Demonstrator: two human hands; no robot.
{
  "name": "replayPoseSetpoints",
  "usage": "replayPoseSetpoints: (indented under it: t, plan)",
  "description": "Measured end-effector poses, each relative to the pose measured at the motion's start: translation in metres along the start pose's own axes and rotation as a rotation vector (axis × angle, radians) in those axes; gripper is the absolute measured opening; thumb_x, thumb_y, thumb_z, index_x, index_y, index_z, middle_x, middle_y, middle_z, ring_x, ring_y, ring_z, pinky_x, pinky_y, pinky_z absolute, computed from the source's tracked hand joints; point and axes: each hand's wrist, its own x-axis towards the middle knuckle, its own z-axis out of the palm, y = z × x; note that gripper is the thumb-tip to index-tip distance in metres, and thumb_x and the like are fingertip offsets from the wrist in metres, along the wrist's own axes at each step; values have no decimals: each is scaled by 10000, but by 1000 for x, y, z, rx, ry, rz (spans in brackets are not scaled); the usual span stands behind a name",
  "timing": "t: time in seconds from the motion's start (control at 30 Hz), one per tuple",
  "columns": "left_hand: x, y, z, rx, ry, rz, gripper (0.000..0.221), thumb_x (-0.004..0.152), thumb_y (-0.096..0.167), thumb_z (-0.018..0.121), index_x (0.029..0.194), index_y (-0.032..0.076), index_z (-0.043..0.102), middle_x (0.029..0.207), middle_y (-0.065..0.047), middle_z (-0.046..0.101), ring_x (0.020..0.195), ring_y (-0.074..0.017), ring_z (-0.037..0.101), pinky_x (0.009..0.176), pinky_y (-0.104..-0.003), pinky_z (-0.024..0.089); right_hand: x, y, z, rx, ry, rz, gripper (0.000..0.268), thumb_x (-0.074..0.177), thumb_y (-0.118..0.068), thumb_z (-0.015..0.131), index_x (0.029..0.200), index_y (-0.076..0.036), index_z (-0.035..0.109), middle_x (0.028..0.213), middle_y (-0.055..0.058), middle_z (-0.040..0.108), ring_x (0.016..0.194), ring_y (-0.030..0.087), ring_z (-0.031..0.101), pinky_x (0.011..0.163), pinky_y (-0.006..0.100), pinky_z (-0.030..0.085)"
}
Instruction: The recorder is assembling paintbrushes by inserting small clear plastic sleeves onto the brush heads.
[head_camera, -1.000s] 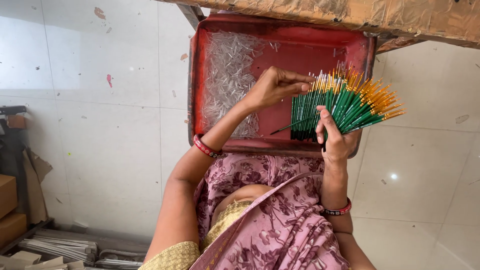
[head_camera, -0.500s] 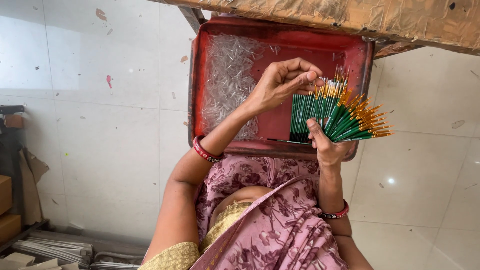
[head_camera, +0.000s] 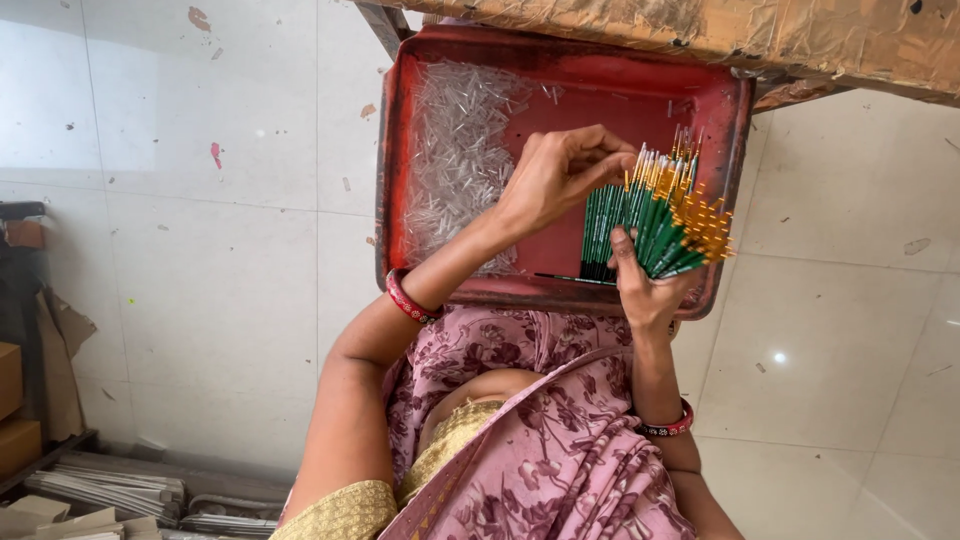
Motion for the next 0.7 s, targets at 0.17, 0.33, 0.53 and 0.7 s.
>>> replayPoseSetpoints:
  t: [0.17,0.33,0.53,0.7]
  plan:
    - [2,-34,-29,523,54,106,376,992,217,677,1286,-12,629,779,-134,785,490,-136,679,452,-287,554,17,19,-27,-712,-127,-329,199,997,-165,795,898,-29,689,701,93,607,567,228,583,531,378,426]
    - [-4,-47,-97,1014,102,-175,342,1042,355,702,1201,52,680,671,-127,737,418,-178,585,350,-327,460,24,33,-50,-933,36,-179,221,1061,-214,804,1011,-13,727,727,136,642,621,282,630,590,428,440]
    - [-21,-77,-131,1331,254,44,74,904,253,773,962,211,792,849,-57,772,615,-201,641,522,-359,512,25,75,-37,-447,-55,-203,173,1076,-194,713,1119,-29,738,858,109,737,592,200,626,595,375,556]
    - [-19,-85,-90,1285,2,-297,188,872,251,813,953,88,772,790,-120,733,567,-191,655,448,-350,526,11,58,3,96,-183,212,129,1063,-143,678,1021,-21,673,712,69,622,532,157,585,448,306,494]
